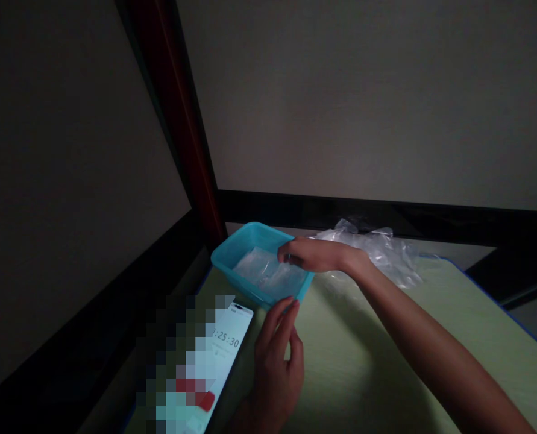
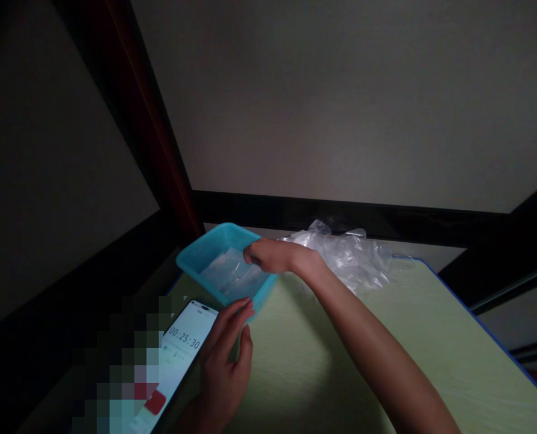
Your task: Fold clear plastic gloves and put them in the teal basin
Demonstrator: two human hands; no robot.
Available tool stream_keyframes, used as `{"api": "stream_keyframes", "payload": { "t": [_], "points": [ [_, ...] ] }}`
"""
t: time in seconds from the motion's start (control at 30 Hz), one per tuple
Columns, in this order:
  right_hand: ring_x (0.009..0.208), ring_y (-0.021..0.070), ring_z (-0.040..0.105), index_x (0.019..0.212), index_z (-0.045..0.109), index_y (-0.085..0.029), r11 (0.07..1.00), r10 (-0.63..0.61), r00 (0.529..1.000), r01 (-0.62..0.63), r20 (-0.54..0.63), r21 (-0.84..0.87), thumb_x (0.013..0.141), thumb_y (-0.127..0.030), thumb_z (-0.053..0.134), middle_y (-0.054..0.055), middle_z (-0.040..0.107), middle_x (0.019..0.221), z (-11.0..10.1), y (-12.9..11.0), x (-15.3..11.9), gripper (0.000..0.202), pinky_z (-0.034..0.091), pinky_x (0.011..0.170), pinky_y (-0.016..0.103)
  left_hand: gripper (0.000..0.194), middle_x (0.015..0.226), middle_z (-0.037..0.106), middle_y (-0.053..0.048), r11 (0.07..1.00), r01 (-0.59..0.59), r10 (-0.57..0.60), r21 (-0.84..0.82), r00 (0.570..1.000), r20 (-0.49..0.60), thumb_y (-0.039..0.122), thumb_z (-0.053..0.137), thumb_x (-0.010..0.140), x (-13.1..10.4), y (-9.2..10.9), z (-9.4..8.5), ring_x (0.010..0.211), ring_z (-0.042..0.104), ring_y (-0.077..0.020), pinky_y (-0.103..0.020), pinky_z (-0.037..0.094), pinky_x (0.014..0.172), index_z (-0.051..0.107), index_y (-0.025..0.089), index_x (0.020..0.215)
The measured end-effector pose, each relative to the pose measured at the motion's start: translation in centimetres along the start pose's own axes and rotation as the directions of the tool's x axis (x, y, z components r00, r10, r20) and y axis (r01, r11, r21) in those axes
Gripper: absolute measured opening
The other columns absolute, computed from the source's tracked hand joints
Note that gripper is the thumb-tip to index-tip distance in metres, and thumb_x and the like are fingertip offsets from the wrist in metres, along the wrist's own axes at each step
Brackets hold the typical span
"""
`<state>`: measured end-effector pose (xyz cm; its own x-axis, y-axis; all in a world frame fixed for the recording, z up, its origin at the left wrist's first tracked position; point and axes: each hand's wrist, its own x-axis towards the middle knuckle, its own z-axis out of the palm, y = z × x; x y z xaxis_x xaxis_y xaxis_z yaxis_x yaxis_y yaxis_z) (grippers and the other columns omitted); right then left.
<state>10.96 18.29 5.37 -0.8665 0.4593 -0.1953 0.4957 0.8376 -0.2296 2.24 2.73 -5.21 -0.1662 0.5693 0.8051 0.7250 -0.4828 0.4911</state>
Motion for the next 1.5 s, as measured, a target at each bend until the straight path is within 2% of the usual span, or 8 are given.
{"api": "stream_keyframes", "payload": {
  "t": [0.33, 0.57, 0.73, 0.97, 1.07, 1.17, 1.33, 1.5],
  "points": [
    [0.087, 0.0188, 0.059, 0.098, 0.061, -0.011, 0.998, -0.046, 0.978, 0.052, -0.203, 0.024, 0.086, -0.009, 0.044, 0.01, 0.066, 0.096, 0.0, -1.5, -1.7, 0.022, 0.042, 0.075, 0.026, 0.038, 0.108, 0.063, -0.011, 1.0, 0.003, -0.003, 0.0, 0.997, 0.083, -0.001, 0.043, 0.081, -0.2, -0.4, 0.1, 0.103, 0.061, -0.0173, -0.026, 0.051, 0.084, 0.054, 0.016, 0.113],
    [0.082, 0.0183, 0.059, 0.09, 0.062, -0.012, 0.996, -0.009, 0.899, 0.049, -0.438, 0.081, 0.084, -0.01, 0.046, 0.009, 0.065, 0.089, 0.8, -0.9, -3.2, 0.017, 0.042, 0.073, 0.027, 0.053, 0.13, 0.05, -0.014, 1.0, 0.015, -0.015, -0.002, 0.984, 0.177, 0.0, 0.041, 0.081, -0.3, -0.8, 0.2, 0.121, 0.049, -0.0214, -0.033, 0.046, 0.094, 0.04, 0.018, 0.131],
    [0.078, 0.0167, 0.06, 0.087, 0.062, -0.014, 0.986, 0.145, 0.84, -0.081, -0.522, 0.145, 0.08, -0.008, 0.047, 0.006, 0.066, 0.087, 1.1, -0.1, -5.9, 0.017, 0.043, 0.071, 0.025, 0.058, 0.137, 0.043, -0.014, 1.0, 0.004, -0.005, 0.004, 0.983, 0.183, 0.0, 0.042, 0.081, -0.4, -1.0, 0.2, 0.127, 0.042, -0.0227, -0.036, 0.043, 0.098, 0.035, 0.021, 0.135],
    [0.078, 0.0205, 0.062, 0.086, 0.063, -0.013, 0.896, 0.433, 0.662, -0.39, -0.611, 0.211, 0.079, -0.011, 0.045, 0.009, 0.066, 0.086, 2.8, 3.1, -10.9, 0.02, 0.046, 0.072, 0.031, 0.063, 0.145, 0.032, -0.015, 1.0, 0.029, -0.029, -0.001, 0.985, 0.171, 0.0, 0.044, 0.08, -0.4, -1.6, 0.4, 0.132, 0.033, -0.0252, -0.04, 0.037, 0.103, 0.03, 0.021, 0.138],
    [0.09, 0.0252, 0.059, 0.089, 0.064, -0.013, 0.848, 0.498, 0.6, -0.489, -0.627, 0.205, 0.078, -0.011, 0.045, 0.013, 0.063, 0.097, 4.5, 4.5, -12.6, 0.022, 0.045, 0.079, 0.037, 0.063, 0.144, 0.033, -0.014, 0.999, -0.011, 0.017, -0.035, 0.986, 0.168, 0.0, 0.044, 0.08, -0.5, -1.3, 0.4, 0.132, 0.032, -0.0236, -0.039, 0.037, 0.104, 0.03, 0.022, 0.138],
    [0.105, 0.0284, 0.052, 0.093, 0.064, -0.015, 0.82, 0.52, 0.591, -0.549, -0.616, 0.166, 0.077, -0.012, 0.05, 0.015, 0.058, 0.109, 6.4, 4.7, -13.4, 0.022, 0.039, 0.091, 0.042, 0.06, 0.14, 0.039, -0.014, 0.997, -0.05, 0.06, -0.06, 0.981, 0.183, 0.001, 0.043, 0.081, -0.9, -0.6, 0.4, 0.128, 0.04, -0.0224, -0.037, 0.041, 0.101, 0.033, 0.022, 0.136],
    [0.12, 0.0326, 0.04, 0.11, 0.061, -0.02, 0.798, 0.537, 0.632, -0.595, -0.558, 0.094, 0.078, -0.016, 0.054, 0.015, 0.05, 0.123, 9.1, 3.2, -12.7, 0.033, 0.025, 0.098, 0.056, 0.053, 0.134, 0.045, -0.013, 0.985, -0.132, 0.157, -0.11, 0.95, 0.269, 0.0, 0.041, 0.08, -1.6, 0.9, 0.3, 0.123, 0.045, -0.0222, -0.036, 0.045, 0.098, 0.041, 0.019, 0.13],
    [0.122, 0.0321, 0.038, 0.12, 0.054, -0.016, 0.766, 0.574, 0.6, -0.634, -0.558, 0.106, 0.081, -0.012, 0.047, 0.016, 0.05, 0.127, 9.3, 1.5, -12.0, 0.04, 0.017, 0.101, 0.062, 0.049, 0.133, 0.047, -0.014, 0.976, -0.171, 0.207, -0.138, 0.926, 0.315, 0.001, 0.041, 0.08, -2.0, 1.7, 0.0, 0.124, 0.045, -0.0224, -0.035, 0.045, 0.098, 0.046, 0.016, 0.126]
  ]
}}
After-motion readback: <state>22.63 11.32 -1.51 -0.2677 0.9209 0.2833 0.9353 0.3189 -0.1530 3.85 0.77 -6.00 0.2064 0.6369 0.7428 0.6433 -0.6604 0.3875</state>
